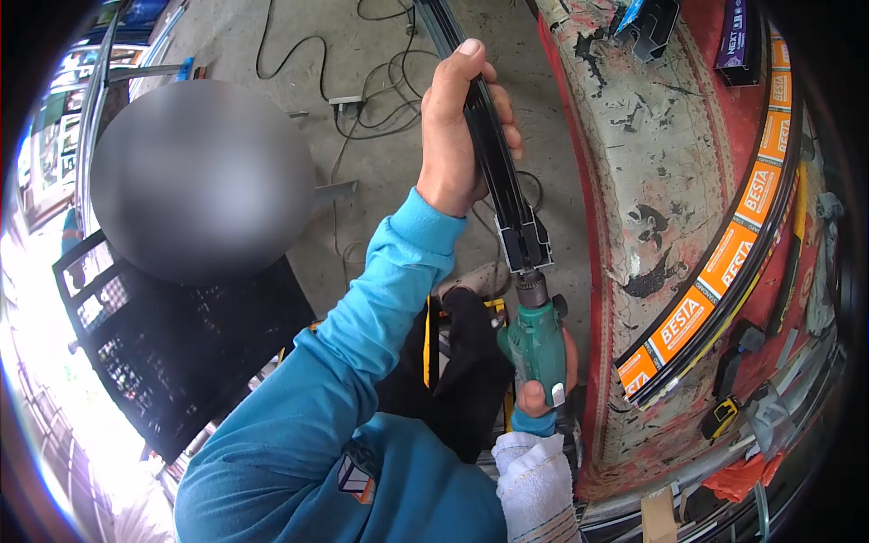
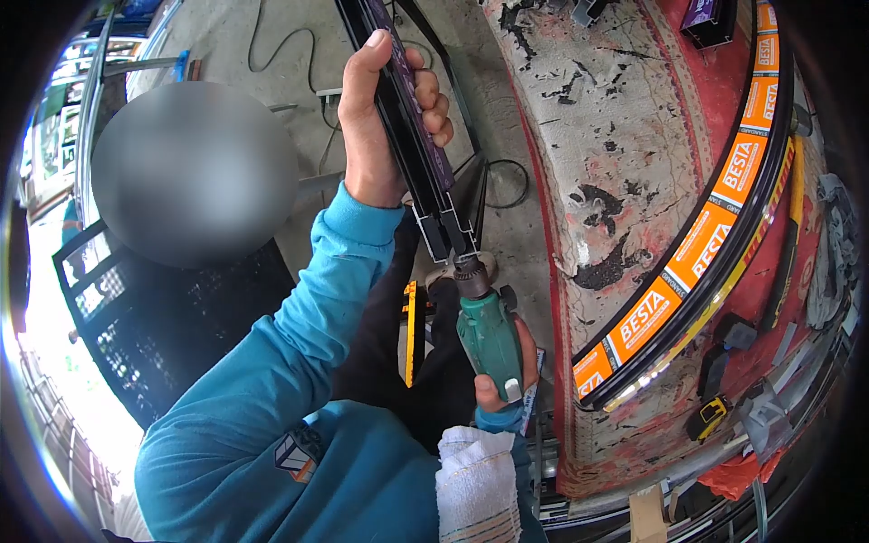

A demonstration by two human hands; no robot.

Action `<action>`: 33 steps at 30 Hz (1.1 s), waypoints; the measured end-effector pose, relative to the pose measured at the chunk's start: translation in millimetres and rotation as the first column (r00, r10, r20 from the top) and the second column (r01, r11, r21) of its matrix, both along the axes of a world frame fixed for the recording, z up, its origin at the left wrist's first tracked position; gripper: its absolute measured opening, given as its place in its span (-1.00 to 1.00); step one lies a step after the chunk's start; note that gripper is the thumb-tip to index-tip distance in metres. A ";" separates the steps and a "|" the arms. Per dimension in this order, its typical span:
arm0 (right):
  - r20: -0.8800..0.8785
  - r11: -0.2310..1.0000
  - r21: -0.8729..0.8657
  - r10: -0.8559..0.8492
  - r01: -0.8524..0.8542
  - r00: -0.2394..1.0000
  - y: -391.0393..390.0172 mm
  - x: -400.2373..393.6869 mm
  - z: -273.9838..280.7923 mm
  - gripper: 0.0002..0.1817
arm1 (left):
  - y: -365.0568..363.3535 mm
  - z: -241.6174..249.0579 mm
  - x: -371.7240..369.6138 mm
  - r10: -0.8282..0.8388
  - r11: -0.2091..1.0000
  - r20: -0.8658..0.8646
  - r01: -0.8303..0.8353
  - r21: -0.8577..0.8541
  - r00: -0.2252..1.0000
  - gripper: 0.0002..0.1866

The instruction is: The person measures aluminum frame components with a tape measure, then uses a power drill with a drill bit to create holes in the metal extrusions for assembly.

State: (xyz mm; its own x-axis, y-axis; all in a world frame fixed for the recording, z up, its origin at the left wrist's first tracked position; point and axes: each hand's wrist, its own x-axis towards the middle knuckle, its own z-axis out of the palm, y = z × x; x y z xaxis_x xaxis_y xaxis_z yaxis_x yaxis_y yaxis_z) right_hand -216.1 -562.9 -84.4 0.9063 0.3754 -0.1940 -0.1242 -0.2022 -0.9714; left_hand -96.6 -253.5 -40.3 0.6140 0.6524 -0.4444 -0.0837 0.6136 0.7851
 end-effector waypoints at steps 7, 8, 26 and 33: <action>0.032 1.000 -0.029 0.011 -0.011 0.999 -1.4 -0.4 1.4 0.08 | 0.0 -0.2 -1.3 -0.010 1.000 0.000 0.010 0.008 1.000 -0.48; -0.001 1.000 0.027 -0.011 0.011 1.000 -1.0 -1.4 -3.2 0.05 | 0.2 -0.2 -0.4 -0.009 1.000 0.004 0.008 0.010 1.000 -0.48; 0.073 0.998 -0.052 0.045 -0.042 0.996 -6.4 0.7 3.7 0.08 | -2.9 0.1 -3.1 -0.020 1.000 0.001 0.020 -0.007 1.000 -0.51; 0.120 1.000 -0.016 0.009 -0.007 0.993 -4.1 0.7 -2.1 0.03 | -2.3 0.1 -1.7 -0.016 1.000 0.007 0.016 -0.012 1.000 -0.51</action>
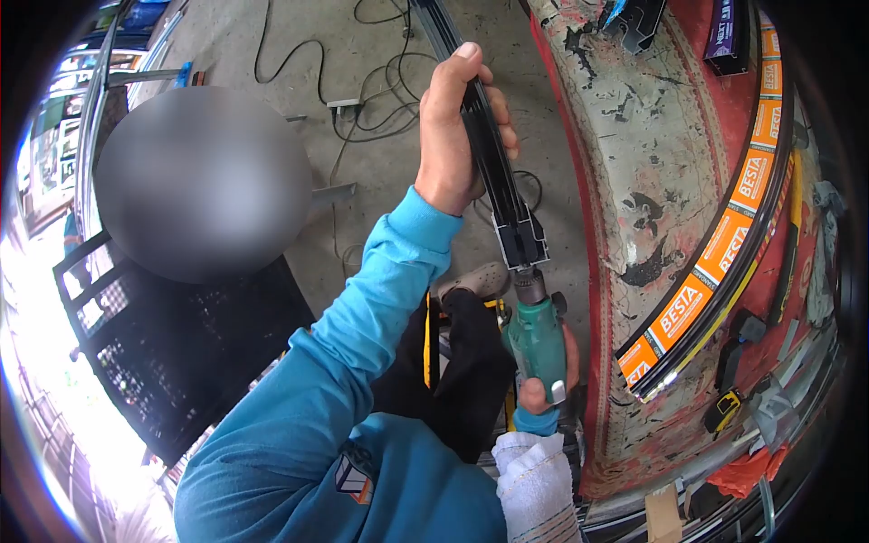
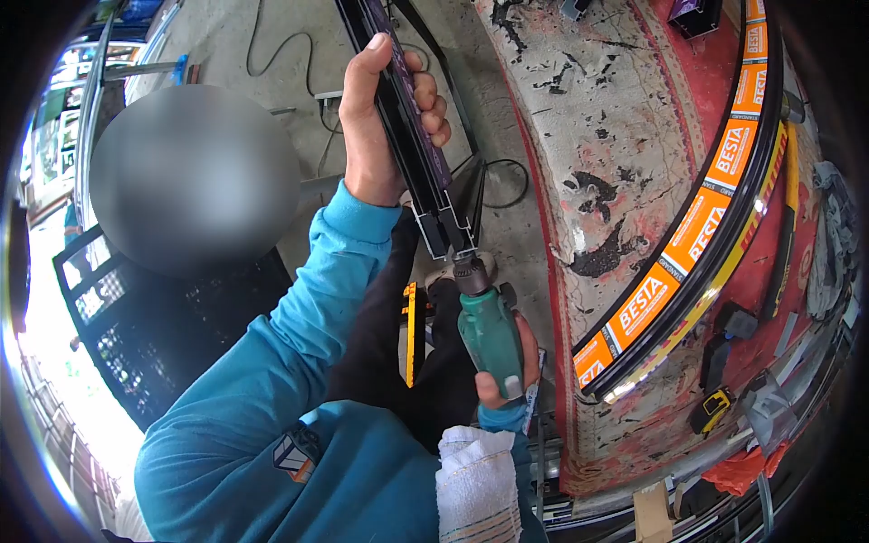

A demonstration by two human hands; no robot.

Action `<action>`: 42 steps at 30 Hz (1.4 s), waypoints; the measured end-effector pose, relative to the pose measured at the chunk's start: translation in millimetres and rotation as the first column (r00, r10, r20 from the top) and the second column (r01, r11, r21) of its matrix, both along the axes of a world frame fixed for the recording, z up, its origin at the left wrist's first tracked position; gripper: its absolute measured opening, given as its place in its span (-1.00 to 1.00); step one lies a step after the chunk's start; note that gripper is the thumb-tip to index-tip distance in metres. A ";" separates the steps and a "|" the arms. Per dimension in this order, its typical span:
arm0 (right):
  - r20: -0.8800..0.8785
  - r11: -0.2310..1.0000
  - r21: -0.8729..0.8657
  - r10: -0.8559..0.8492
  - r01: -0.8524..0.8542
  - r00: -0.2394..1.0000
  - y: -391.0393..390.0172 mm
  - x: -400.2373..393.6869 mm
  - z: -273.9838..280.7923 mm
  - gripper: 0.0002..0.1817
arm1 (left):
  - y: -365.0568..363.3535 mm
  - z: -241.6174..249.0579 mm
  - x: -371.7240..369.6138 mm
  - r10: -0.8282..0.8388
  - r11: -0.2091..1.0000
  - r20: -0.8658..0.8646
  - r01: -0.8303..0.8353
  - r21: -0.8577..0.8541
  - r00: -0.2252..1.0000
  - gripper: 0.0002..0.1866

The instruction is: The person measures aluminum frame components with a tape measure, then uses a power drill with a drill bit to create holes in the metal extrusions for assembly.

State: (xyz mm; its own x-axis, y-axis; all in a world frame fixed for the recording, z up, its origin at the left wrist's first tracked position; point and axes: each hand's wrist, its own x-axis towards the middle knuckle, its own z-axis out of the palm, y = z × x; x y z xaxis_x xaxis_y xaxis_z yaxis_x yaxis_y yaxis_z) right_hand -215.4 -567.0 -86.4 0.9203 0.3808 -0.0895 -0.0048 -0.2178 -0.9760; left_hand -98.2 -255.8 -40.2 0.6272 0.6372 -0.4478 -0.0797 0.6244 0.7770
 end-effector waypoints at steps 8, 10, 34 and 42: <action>-0.132 0.996 0.076 -0.037 0.047 0.991 -1.6 -6.5 -1.1 0.02 | -0.6 0.7 -1.8 0.005 1.000 -0.005 -0.005 -0.011 1.000 -0.51; -0.059 0.999 0.028 -0.014 0.015 0.998 -0.5 -4.9 -1.9 0.02 | 0.1 1.0 -2.7 0.013 1.000 -0.004 -0.013 -0.026 1.000 -0.51; -0.332 0.975 0.219 0.026 0.050 0.943 -4.6 -2.0 16.4 -0.07 | 1.4 -6.2 -10.7 -0.048 0.999 0.042 0.049 -0.021 0.998 -0.48; -0.695 0.965 0.186 -0.004 0.185 0.719 -68.7 -19.7 55.2 -0.14 | -4.6 -19.0 -8.4 -0.027 0.995 0.064 0.033 -0.093 0.998 -0.48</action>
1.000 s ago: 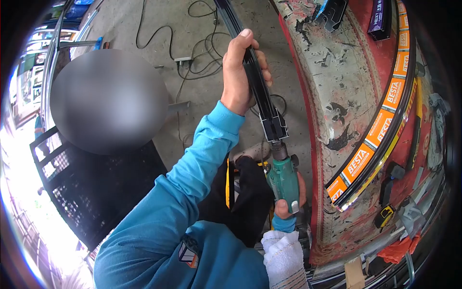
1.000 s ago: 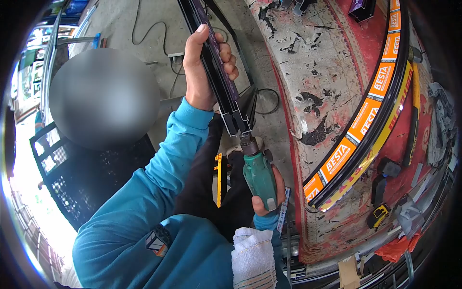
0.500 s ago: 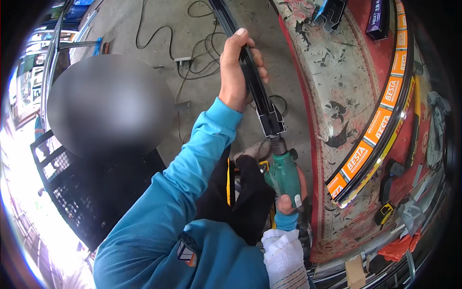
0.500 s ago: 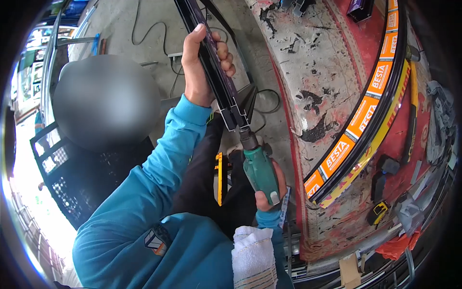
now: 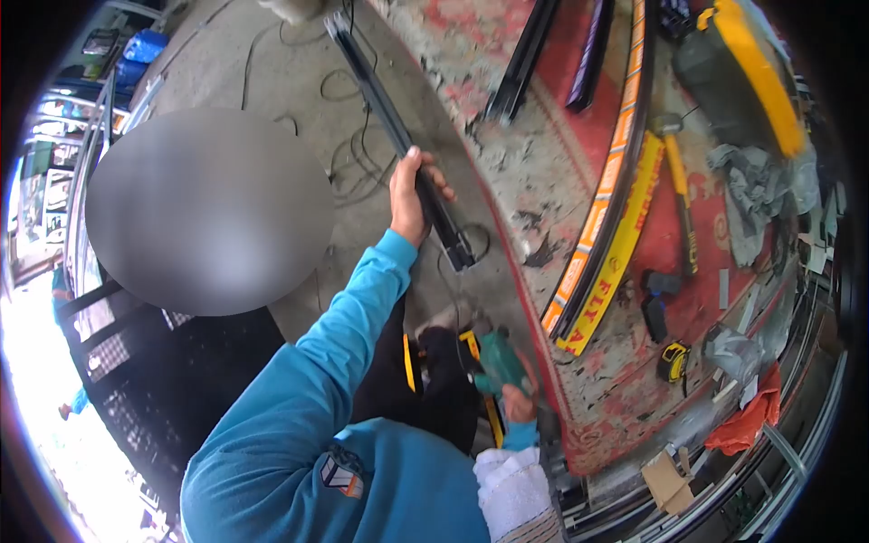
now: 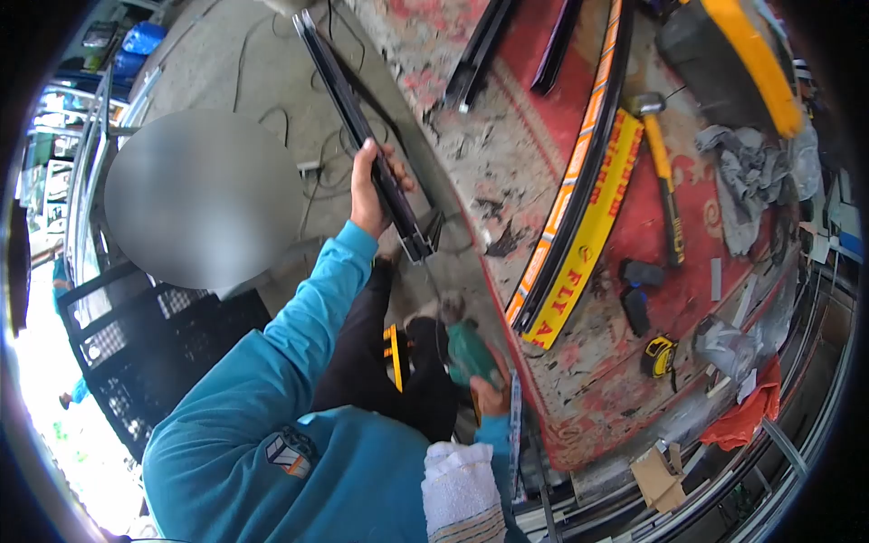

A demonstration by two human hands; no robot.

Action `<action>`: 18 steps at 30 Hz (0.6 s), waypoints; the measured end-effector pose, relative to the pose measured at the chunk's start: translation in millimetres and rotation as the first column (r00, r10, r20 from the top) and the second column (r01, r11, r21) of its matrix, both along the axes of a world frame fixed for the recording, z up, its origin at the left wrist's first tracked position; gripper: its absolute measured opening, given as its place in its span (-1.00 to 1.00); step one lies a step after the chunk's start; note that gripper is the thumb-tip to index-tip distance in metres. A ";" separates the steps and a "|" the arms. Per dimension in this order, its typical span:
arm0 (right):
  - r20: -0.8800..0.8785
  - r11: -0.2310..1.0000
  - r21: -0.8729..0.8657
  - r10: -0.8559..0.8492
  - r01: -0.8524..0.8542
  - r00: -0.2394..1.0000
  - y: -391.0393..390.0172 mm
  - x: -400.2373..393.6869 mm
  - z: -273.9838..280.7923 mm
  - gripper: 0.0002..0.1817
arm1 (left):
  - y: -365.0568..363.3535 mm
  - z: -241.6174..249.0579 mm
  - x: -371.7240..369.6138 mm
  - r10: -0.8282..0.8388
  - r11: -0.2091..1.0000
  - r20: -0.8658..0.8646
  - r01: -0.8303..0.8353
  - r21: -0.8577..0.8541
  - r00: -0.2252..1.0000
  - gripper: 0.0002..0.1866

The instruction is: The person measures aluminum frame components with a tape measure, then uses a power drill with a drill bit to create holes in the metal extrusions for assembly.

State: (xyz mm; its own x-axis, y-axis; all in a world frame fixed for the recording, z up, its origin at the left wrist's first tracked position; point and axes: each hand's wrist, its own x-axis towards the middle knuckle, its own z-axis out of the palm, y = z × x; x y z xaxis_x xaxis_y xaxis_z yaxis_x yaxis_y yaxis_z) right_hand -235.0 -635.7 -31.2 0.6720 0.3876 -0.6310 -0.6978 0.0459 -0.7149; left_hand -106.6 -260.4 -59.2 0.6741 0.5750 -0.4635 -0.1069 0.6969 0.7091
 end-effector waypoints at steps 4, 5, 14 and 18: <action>-0.050 0.985 0.167 -0.042 0.049 0.998 -55.6 -27.2 45.1 -0.15 | 14.6 17.1 9.2 -0.096 0.992 -0.124 0.104 0.064 0.988 -0.52; 0.088 0.989 0.143 -0.058 0.044 0.994 -63.0 -33.8 70.0 -0.17 | 17.8 24.7 9.3 -0.126 0.988 -0.185 0.140 0.065 0.975 -0.51; 0.714 0.527 -0.489 -0.216 0.695 0.666 -186.1 -72.8 126.9 -0.40 | 70.2 42.2 23.1 -0.323 0.857 -0.449 0.459 0.235 0.833 0.02; 0.706 0.028 -0.706 -0.061 0.708 0.706 -91.5 29.0 175.1 -0.27 | 83.1 58.2 25.3 -0.379 0.760 -0.539 0.585 0.283 0.752 0.13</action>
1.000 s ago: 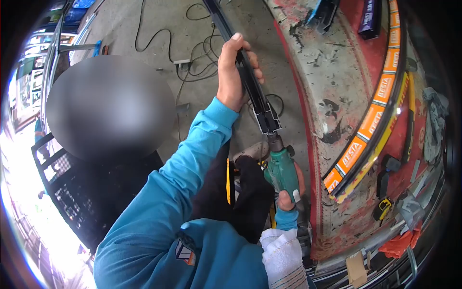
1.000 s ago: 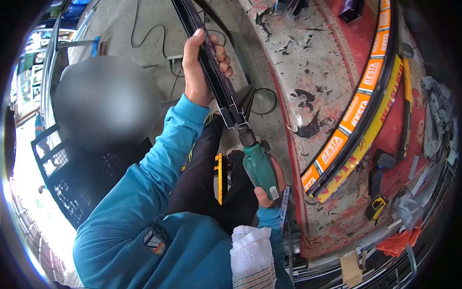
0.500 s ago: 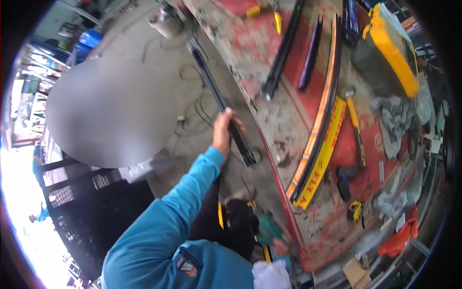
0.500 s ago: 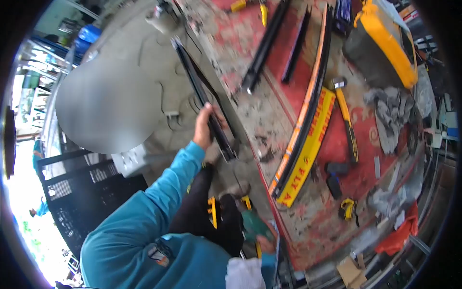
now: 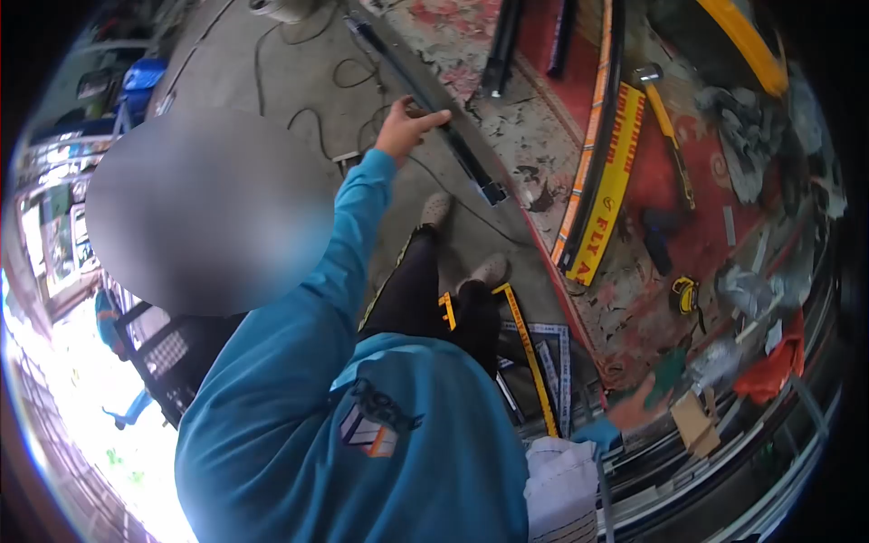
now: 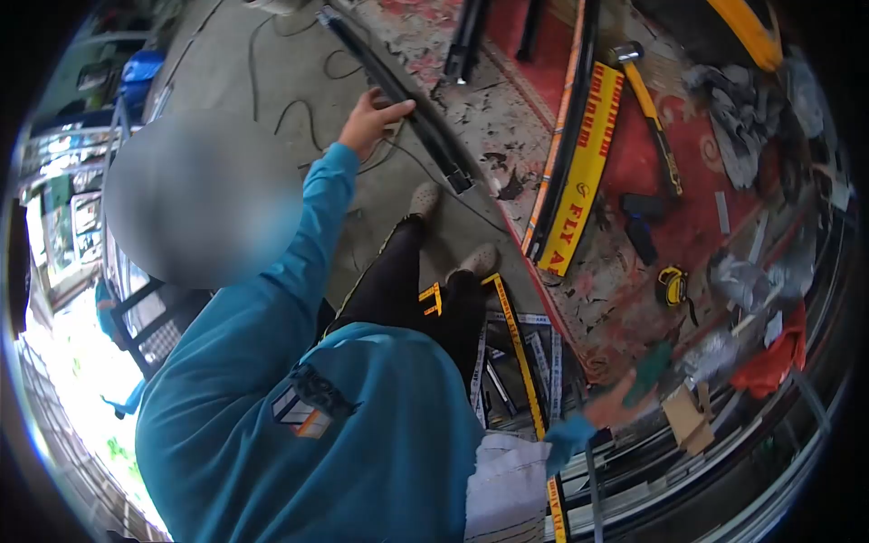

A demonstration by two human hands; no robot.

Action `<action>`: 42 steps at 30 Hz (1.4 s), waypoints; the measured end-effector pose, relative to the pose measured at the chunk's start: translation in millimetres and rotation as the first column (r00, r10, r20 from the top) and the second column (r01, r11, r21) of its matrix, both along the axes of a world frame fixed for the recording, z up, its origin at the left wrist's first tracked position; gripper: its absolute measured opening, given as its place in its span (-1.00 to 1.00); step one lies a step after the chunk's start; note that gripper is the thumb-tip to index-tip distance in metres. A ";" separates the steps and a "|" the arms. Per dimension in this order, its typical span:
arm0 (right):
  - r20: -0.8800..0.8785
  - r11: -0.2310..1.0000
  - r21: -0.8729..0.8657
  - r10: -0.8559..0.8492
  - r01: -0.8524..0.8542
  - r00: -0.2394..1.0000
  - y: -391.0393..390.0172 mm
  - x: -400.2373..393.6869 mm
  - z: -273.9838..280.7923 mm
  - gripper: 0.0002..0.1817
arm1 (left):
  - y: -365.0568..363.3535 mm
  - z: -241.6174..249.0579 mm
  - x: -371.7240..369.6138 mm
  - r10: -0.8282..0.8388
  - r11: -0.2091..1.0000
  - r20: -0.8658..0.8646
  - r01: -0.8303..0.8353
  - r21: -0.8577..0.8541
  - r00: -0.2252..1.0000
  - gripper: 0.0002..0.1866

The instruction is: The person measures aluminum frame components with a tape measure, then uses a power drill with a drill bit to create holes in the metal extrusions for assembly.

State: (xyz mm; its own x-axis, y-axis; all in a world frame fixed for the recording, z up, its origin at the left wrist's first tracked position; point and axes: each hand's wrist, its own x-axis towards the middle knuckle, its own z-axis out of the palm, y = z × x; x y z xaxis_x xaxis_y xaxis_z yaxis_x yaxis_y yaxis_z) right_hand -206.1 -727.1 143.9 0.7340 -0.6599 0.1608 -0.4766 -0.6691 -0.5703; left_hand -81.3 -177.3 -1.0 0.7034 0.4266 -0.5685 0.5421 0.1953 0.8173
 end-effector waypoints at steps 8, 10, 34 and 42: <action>-0.314 0.912 -0.390 -0.002 -0.127 0.949 40.9 39.3 -102.6 -0.01 | 99.2 14.7 44.9 0.040 0.984 0.018 -0.043 0.172 0.999 0.00; -0.382 0.829 -0.524 -0.023 -0.196 0.924 58.1 32.4 -85.1 -0.15 | 144.8 13.6 65.8 0.105 0.956 0.103 -0.128 0.264 0.989 -0.07; -0.142 0.497 0.859 0.464 -0.125 0.874 360.2 44.1 -21.9 -0.52 | 263.2 47.2 -80.1 0.224 0.975 0.302 -0.213 -0.069 0.926 -0.41; 0.012 0.353 0.677 0.872 -0.646 0.490 438.6 153.9 57.9 -0.51 | 203.9 164.9 -278.7 0.266 0.904 0.308 -0.347 0.250 0.914 -0.12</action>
State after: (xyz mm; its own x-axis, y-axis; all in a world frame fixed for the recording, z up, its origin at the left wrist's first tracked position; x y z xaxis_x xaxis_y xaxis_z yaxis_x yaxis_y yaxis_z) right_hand -52.1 -288.5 201.8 0.8800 0.3520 -0.3189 -0.1350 -0.4583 -0.8785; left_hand -360.0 26.6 163.9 0.6149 0.7631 -0.1989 0.2544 0.0467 0.9660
